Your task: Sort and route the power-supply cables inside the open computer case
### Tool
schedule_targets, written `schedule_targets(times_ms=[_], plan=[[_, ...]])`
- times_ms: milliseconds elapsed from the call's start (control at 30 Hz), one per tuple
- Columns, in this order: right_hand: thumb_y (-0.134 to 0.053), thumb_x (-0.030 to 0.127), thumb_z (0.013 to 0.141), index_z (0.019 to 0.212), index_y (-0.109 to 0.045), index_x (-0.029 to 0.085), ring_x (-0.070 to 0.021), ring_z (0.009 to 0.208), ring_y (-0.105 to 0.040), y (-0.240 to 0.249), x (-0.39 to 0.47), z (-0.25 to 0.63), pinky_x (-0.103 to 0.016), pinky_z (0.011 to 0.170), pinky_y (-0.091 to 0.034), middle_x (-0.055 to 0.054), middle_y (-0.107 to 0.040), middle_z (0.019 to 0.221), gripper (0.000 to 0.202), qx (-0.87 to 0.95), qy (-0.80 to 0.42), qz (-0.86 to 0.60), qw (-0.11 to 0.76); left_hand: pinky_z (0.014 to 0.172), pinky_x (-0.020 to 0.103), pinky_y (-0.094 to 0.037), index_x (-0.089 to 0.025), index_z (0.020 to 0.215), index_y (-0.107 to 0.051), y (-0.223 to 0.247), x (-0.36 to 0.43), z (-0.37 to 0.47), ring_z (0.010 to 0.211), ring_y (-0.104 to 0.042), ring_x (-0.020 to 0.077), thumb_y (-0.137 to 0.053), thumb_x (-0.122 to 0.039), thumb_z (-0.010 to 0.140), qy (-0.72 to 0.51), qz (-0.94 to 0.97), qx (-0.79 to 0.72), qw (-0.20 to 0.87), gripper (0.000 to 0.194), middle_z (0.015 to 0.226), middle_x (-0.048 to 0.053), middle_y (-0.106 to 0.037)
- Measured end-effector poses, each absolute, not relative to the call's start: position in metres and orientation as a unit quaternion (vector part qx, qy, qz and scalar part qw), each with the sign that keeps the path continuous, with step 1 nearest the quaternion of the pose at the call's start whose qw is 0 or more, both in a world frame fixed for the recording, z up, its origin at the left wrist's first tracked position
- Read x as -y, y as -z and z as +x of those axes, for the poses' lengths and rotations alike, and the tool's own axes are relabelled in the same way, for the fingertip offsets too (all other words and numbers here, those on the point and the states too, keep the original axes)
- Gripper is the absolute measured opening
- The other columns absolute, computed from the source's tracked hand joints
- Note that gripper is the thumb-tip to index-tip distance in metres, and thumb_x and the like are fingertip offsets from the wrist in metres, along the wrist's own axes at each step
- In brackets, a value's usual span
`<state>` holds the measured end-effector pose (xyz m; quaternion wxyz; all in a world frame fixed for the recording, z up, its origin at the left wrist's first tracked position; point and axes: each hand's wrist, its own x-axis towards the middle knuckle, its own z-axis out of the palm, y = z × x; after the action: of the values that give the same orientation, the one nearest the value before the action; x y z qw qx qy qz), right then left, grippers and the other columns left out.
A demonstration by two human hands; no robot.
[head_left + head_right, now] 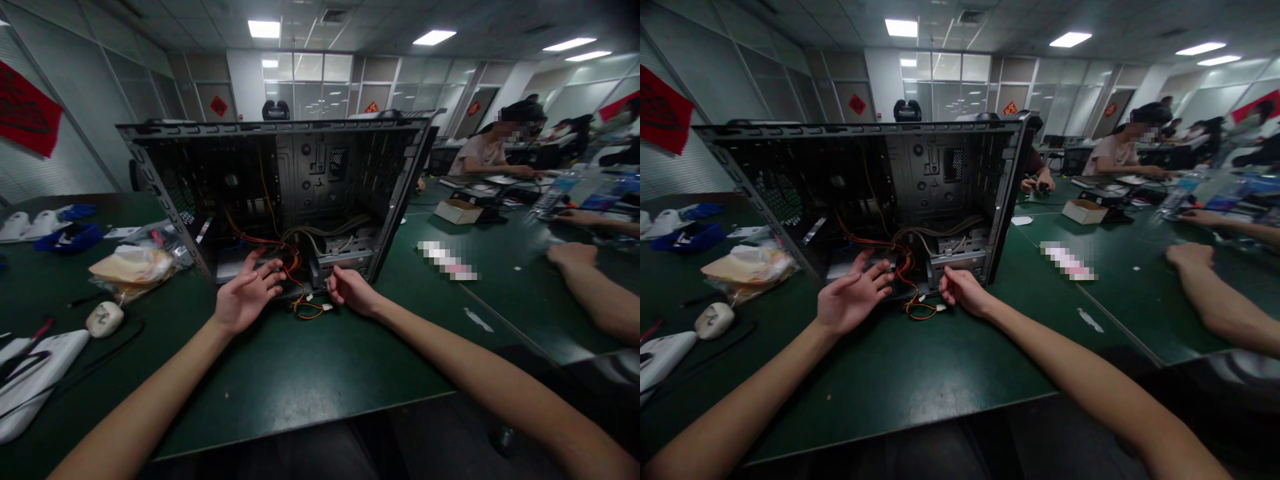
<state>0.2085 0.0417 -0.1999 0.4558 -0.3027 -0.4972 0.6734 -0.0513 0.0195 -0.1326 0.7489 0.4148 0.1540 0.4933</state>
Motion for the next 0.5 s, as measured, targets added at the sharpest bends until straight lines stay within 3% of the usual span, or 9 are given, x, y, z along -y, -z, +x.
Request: schedule_targets(times_ms=[200,267,333,400,500], plan=[[-0.047,0.059,0.091,0.07,-0.054,0.017,-0.009,0.047,-0.043,0.192,-0.04,0.215,-0.02,0.047,-0.033,0.003,-0.049,0.058,0.048,0.432,-0.736,-0.252,0.456,0.08,0.033,-0.049,-0.029,0.118,-0.063,0.128,-0.023,-0.058,0.086,-0.062,0.0184,-0.061,-0.025,0.078,-0.517,0.377,-0.141,0.755,0.04,0.099,0.003,-0.067],[-0.04,0.06,0.093,0.071,-0.055,0.018,-0.0099,0.048,-0.042,0.188,-0.04,0.217,-0.022,0.048,-0.033,0.002,-0.047,0.059,0.05,0.415,-0.751,-0.244,0.452,0.079,0.033,-0.05,-0.026,0.106,-0.069,0.127,-0.024,-0.061,0.081,-0.061,0.0179,-0.061,-0.034,0.083,-0.518,0.378,-0.145,0.753,0.026,0.093,0.003,-0.066],[-0.034,0.061,0.095,0.071,-0.055,0.019,-0.0106,0.048,-0.039,0.183,-0.04,0.218,-0.023,0.048,-0.032,0.002,-0.044,0.059,0.053,0.397,-0.756,-0.248,0.458,0.077,0.033,-0.051,-0.022,0.09,-0.074,0.128,-0.024,-0.06,0.083,-0.059,0.0191,-0.058,-0.046,0.086,-0.52,0.41,-0.151,0.734,0.029,0.09,0.005,-0.065],[-0.03,0.061,0.096,0.07,-0.054,0.019,-0.011,0.047,-0.036,0.178,-0.039,0.217,-0.023,0.048,-0.03,0.003,-0.042,0.059,0.055,0.38,-0.753,-0.261,0.469,0.078,0.034,-0.051,-0.019,0.082,-0.076,0.131,-0.022,-0.057,0.086,-0.058,0.0212,-0.055,-0.055,0.087,-0.517,0.486,-0.159,0.687,0.042,0.092,0.007,-0.063],[-0.027,0.06,0.096,0.069,-0.052,0.019,-0.0113,0.047,-0.033,0.173,-0.036,0.214,-0.023,0.047,-0.028,0.002,-0.041,0.059,0.055,0.359,-0.75,-0.271,0.485,0.084,0.039,-0.049,-0.019,0.092,-0.078,0.137,-0.015,-0.051,0.092,-0.058,0.0252,-0.056,-0.055,0.088,-0.469,0.678,-0.176,0.538,0.042,0.102,0.01,-0.061]])
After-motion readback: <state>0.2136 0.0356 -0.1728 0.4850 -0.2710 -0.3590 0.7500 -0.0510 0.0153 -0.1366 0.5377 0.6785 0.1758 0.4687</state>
